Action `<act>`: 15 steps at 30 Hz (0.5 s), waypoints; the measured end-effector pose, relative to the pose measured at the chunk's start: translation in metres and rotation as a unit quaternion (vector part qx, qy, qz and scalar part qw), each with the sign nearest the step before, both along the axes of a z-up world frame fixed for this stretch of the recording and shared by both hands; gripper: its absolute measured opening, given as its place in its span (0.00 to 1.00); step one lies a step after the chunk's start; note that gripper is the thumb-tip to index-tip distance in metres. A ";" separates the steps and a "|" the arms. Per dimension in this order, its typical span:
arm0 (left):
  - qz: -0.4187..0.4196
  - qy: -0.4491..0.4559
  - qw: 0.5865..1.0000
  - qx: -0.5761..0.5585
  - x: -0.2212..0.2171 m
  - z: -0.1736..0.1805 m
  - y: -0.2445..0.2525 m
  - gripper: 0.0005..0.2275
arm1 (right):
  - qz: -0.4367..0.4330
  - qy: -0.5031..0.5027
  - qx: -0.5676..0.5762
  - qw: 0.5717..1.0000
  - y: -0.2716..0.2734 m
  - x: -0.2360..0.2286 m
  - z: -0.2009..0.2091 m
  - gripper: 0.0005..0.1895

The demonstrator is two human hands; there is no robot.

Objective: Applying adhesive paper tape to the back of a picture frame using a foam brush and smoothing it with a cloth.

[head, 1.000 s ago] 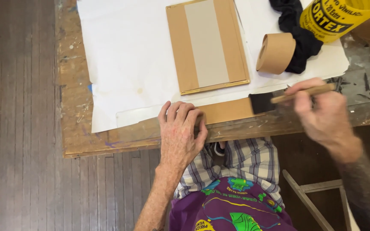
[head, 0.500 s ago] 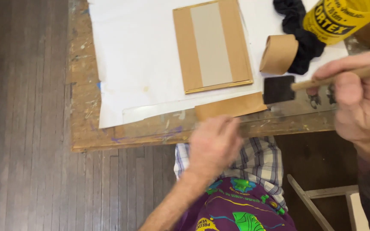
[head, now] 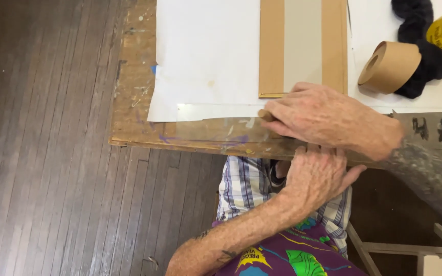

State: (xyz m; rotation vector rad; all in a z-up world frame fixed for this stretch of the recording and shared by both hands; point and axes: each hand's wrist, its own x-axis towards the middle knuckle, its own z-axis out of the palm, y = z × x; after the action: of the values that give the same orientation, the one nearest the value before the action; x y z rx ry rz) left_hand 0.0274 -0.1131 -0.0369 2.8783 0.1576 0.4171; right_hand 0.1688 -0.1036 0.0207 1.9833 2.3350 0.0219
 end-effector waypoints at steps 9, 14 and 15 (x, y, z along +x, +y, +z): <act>0.002 -0.021 1.000 0.020 -0.003 -0.001 0.000 0.26 | 0.014 0.211 0.121 0.970 0.011 -0.008 0.038 0.08; 0.017 -0.019 0.999 0.022 -0.002 0.009 0.002 0.30 | 0.011 0.018 0.003 1.000 -0.015 0.018 0.018 0.10; 0.015 -0.021 1.000 0.012 -0.001 0.006 0.001 0.27 | 0.015 -0.024 -0.095 0.995 -0.013 0.021 0.008 0.16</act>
State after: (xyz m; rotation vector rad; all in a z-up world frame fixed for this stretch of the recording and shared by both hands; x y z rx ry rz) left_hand 0.0262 -0.1124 -0.0306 2.8920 0.1895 0.4873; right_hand 0.1896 -0.1167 0.0285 1.8386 2.2430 -0.1425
